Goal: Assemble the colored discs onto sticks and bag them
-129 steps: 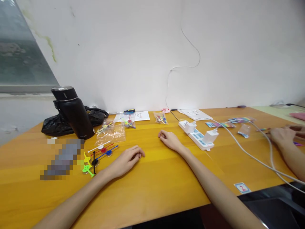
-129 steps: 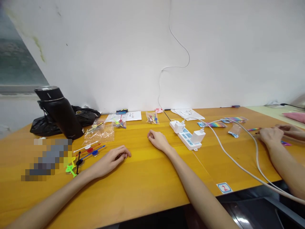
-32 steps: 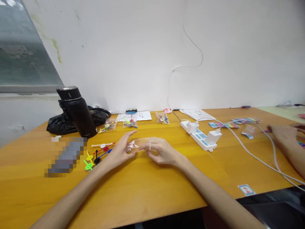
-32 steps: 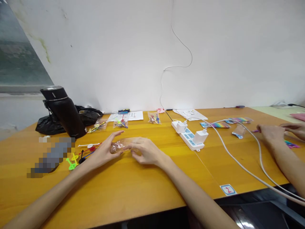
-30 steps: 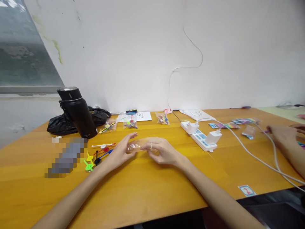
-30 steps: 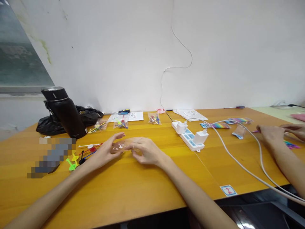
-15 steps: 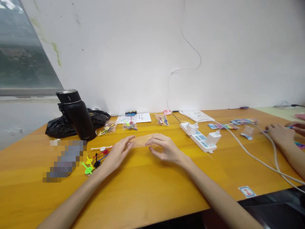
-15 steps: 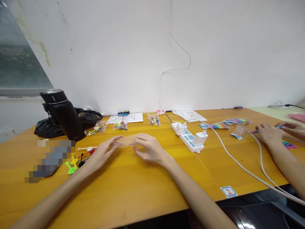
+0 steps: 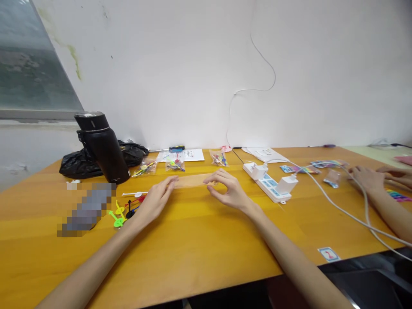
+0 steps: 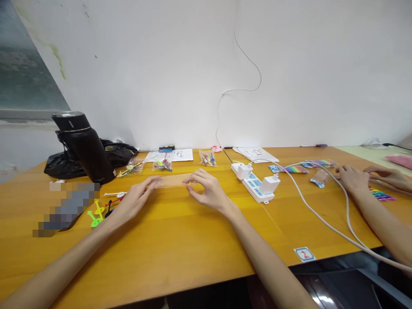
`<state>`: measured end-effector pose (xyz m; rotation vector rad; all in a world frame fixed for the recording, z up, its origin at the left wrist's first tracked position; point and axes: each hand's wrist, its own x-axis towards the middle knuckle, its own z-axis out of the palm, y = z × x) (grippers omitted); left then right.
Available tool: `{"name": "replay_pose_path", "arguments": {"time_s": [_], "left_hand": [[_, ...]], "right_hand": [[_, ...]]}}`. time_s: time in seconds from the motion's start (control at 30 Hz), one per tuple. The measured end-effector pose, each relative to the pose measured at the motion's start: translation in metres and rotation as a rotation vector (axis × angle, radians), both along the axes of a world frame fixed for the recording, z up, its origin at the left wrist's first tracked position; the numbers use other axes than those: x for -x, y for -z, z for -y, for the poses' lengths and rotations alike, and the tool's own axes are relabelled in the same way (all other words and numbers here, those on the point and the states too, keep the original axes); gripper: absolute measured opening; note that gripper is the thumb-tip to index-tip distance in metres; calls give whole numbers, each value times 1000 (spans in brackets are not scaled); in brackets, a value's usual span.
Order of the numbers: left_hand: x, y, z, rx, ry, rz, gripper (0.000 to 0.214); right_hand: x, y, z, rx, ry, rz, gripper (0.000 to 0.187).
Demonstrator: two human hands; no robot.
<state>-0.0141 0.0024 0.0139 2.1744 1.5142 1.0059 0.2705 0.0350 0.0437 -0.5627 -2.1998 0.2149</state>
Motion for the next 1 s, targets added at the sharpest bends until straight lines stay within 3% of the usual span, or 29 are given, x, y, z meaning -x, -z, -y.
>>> {"name": "replay_pose_path", "arguments": {"time_s": [0.3, 0.43, 0.6, 0.73, 0.87, 0.93, 1.0], "left_hand": [[8, 3, -8, 7, -54, 35, 45], [9, 3, -9, -71, -2, 136, 63], [0, -15, 2, -207, 29, 372, 56], [-4, -24, 5, -151, 92, 626, 42], [2, -26, -1, -121, 154, 926, 40], [3, -27, -2, -131, 131, 914, 41], [0, -27, 2, -86, 143, 777, 40]], "right_hand": [[-3, -2, -5, -22, 37, -50, 13], [-3, -3, -5, -81, 93, -51, 16], [-2, -5, -1, -129, 91, 10, 19], [0, -5, 2, -146, 95, 40, 19], [-2, -6, 2, -126, 81, 47, 20], [-2, -6, 2, -109, 66, 44, 21], [-1, -6, 3, -96, 42, 48, 22]]}}
